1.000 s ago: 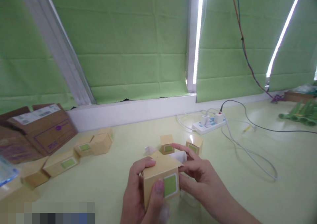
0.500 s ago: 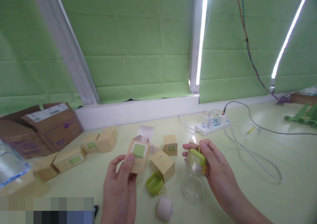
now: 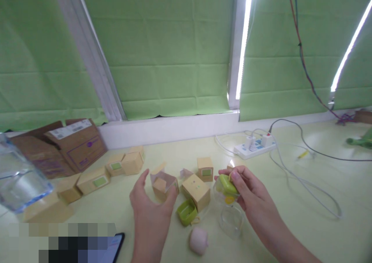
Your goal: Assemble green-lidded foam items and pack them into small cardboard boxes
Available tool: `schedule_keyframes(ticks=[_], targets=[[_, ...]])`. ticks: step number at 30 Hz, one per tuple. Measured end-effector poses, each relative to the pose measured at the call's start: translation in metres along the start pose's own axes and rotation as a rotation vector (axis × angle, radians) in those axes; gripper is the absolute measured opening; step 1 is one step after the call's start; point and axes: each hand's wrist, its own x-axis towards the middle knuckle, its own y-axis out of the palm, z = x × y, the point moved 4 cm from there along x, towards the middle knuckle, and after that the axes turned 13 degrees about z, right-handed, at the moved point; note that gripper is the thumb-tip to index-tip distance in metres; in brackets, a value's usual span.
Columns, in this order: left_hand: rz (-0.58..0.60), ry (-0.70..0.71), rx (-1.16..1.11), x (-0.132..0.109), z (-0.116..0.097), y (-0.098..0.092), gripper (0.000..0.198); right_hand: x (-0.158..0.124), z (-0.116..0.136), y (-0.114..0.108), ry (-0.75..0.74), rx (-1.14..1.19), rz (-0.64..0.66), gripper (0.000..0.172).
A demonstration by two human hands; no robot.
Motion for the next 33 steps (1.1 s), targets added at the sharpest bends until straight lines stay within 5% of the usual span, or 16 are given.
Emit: schedule_keyframes(ticks=[4,6,9,14,19,21,25,30,33], targets=[[-0.115,0.443,0.218,-0.022,-0.050,-0.008,0.047,0.000,0.007,0.005,-0.051,-0.057,0.047,0.036],[0.083,0.561,0.175,-0.033,-0.062,0.003,0.038,-0.002,0.012,0.010,-0.072,-0.072,0.082,0.034],[0.420,0.686,0.092,-0.050,-0.065,0.027,0.057,-0.008,0.016,0.020,-0.098,-0.034,0.153,0.029],[0.470,0.539,-0.060,-0.057,-0.054,0.043,0.050,-0.011,0.013,0.022,-0.115,-0.031,0.183,0.029],[0.478,0.463,-0.035,-0.055,-0.059,0.039,0.050,-0.002,0.007,-0.009,-0.158,0.052,-0.133,0.027],[0.505,0.433,-0.091,-0.055,-0.059,0.039,0.038,0.001,0.006,-0.014,-0.148,0.049,-0.164,0.028],[0.556,0.316,-0.290,-0.054,-0.053,0.040,0.013,0.000,0.005,-0.002,-0.074,0.045,-0.022,0.032],[0.612,0.140,-0.411,-0.048,-0.053,0.036,0.018,-0.007,0.007,0.015,-0.054,0.039,0.110,0.031],[0.572,0.170,-0.305,-0.046,-0.059,0.032,0.018,-0.007,0.006,0.015,-0.039,0.059,0.116,0.031]])
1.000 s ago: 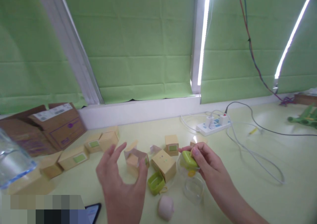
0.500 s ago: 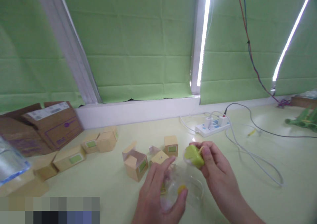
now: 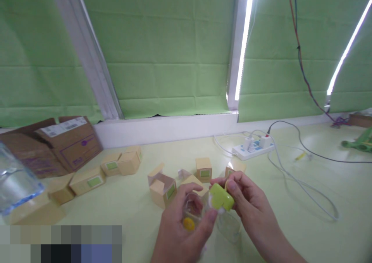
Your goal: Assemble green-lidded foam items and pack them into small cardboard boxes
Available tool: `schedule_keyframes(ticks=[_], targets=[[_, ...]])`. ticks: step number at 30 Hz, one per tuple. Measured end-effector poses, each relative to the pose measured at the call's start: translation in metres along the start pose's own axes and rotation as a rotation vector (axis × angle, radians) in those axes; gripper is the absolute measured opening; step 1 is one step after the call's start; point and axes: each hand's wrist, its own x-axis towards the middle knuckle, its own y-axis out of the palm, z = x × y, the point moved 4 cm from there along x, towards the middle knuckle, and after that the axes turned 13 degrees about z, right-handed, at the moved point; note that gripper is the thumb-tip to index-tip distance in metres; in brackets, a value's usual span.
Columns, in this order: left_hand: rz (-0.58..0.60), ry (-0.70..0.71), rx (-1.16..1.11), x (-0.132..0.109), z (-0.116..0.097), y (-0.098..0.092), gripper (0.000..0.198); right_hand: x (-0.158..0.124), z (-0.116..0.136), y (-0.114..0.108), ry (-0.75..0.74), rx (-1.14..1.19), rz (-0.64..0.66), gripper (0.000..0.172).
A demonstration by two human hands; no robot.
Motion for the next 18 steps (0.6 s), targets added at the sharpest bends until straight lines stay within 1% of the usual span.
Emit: schedule_keyframes(ticks=[2,4,7,9,11,13,16,18], targets=[[-0.008,0.083,0.106,0.000,-0.005,0.001,0.033,0.001,-0.001,-0.002,0.011,0.029,-0.036,0.032],[0.011,0.172,0.187,0.000,-0.007,0.004,0.045,0.001,-0.003,-0.004,0.023,0.061,-0.074,0.034],[0.056,0.239,0.264,-0.002,-0.005,0.010,0.052,0.001,-0.006,-0.002,0.024,0.093,-0.089,0.034],[0.022,0.237,0.286,-0.003,-0.002,0.009,0.046,0.000,-0.007,0.003,0.034,0.098,-0.055,0.033],[-0.057,0.236,0.317,-0.005,0.000,0.005,0.033,0.000,-0.008,0.007,0.052,0.090,-0.013,0.032],[-0.103,0.252,0.382,-0.005,0.000,0.001,0.025,0.000,-0.006,0.010,0.055,0.072,0.028,0.031],[-0.149,0.281,0.457,-0.005,-0.002,-0.005,0.026,0.001,0.001,0.009,0.032,0.018,0.069,0.027],[-0.155,0.294,0.481,-0.005,-0.002,-0.007,0.029,0.001,0.005,0.007,0.030,-0.052,0.089,0.031]])
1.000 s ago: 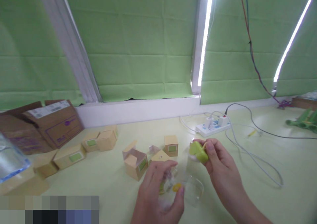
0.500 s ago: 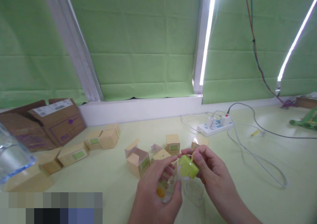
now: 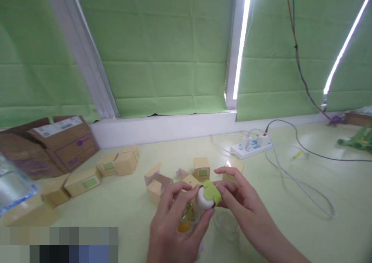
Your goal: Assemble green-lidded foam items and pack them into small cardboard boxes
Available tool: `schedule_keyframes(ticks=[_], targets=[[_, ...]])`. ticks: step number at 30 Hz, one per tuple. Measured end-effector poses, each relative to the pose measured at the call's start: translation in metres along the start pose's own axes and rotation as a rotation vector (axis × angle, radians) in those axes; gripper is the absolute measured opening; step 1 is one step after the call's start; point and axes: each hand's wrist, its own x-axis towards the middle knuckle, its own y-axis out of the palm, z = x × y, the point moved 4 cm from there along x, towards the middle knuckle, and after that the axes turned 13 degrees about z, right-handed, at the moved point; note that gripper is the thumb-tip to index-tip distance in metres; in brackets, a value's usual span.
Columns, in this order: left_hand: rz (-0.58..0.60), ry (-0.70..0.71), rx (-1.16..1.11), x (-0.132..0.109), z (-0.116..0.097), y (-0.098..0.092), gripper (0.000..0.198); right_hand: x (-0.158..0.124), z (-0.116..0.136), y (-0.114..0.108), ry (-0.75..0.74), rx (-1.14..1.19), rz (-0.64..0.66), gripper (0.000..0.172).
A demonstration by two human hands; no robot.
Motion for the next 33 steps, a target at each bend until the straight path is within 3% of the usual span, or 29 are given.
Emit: schedule_keyframes(ticks=[8,14,23,27,33], targets=[[0.069,0.174,0.117,0.000,-0.008,-0.004,0.031,-0.004,0.004,-0.002,0.002,-0.318,0.076,0.036],[0.060,0.185,0.106,0.000,-0.009,-0.002,0.029,-0.008,0.012,-0.004,-0.105,-0.587,0.060,0.030],[0.148,0.284,0.265,0.004,-0.018,0.001,0.032,-0.013,0.014,-0.004,-0.224,-0.904,0.066,0.023],[0.107,0.176,0.134,0.003,-0.015,0.002,0.030,-0.012,0.012,-0.005,-0.185,-0.815,0.063,0.024],[0.053,-0.184,-0.225,0.004,-0.009,-0.002,0.021,-0.007,0.004,-0.004,-0.003,-0.353,0.197,0.035]])
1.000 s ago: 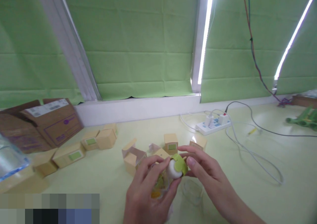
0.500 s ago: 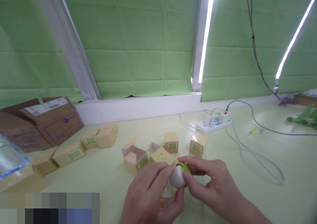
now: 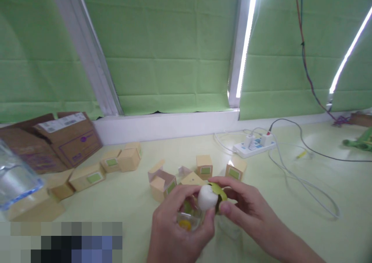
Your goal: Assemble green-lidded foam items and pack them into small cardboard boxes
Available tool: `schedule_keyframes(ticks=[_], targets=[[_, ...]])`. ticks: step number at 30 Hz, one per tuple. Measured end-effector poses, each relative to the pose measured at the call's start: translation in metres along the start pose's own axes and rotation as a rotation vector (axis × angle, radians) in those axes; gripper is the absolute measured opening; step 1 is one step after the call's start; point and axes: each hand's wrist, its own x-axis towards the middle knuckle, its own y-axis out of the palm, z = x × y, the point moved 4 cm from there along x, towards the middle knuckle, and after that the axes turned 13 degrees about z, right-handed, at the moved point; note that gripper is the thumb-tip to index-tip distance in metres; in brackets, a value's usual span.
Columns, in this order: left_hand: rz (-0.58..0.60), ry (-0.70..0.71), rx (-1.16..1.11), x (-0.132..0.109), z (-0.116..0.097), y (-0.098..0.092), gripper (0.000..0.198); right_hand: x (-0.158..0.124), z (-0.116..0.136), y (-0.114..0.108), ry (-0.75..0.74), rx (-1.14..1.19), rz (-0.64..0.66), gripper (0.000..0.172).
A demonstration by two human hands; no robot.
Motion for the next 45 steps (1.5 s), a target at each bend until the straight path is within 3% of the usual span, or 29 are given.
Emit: schedule_keyframes(ticks=[3,5,10,13,17,22,26,30,33,37,41,45], targets=[[0.007,-0.197,-0.274,0.002,0.006,0.000,0.019,0.002,0.001,0.002,0.010,0.112,0.016,0.047],[-0.004,-0.289,-0.491,0.003,0.013,0.002,0.024,0.002,0.001,-0.001,0.017,0.104,-0.035,0.043],[-0.018,-0.320,-0.723,0.006,0.029,0.001,0.037,0.000,0.003,-0.006,-0.027,0.118,-0.117,0.041],[0.018,-0.313,-0.651,0.007,0.028,0.000,0.037,0.000,0.003,-0.002,-0.042,0.237,-0.083,0.029],[0.049,-0.212,-0.319,0.004,0.014,0.001,0.027,0.000,0.001,0.001,-0.024,0.328,-0.034,0.014],[0.091,0.037,-0.037,0.001,0.003,0.007,0.029,-0.001,0.004,-0.004,-0.031,0.072,-0.061,0.030],[0.100,0.169,0.059,-0.001,0.005,0.010,0.030,0.000,0.014,-0.001,-0.017,-0.149,-0.045,0.026],[0.151,0.129,0.103,0.000,0.011,0.008,0.034,0.002,0.015,-0.008,0.005,-0.293,-0.127,0.020],[0.238,0.081,0.150,0.001,0.012,0.008,0.041,0.003,0.008,-0.021,0.039,-0.535,-0.213,0.022],[0.395,0.095,0.130,-0.003,0.010,0.018,0.037,0.003,-0.011,-0.032,0.235,-0.777,-0.165,0.026],[0.483,0.150,0.144,-0.009,0.010,0.031,0.061,0.001,-0.023,-0.034,0.238,-0.730,-0.195,0.012],[0.583,0.166,0.245,-0.010,0.015,0.037,0.057,0.001,-0.024,-0.034,0.206,-0.693,-0.217,0.006]])
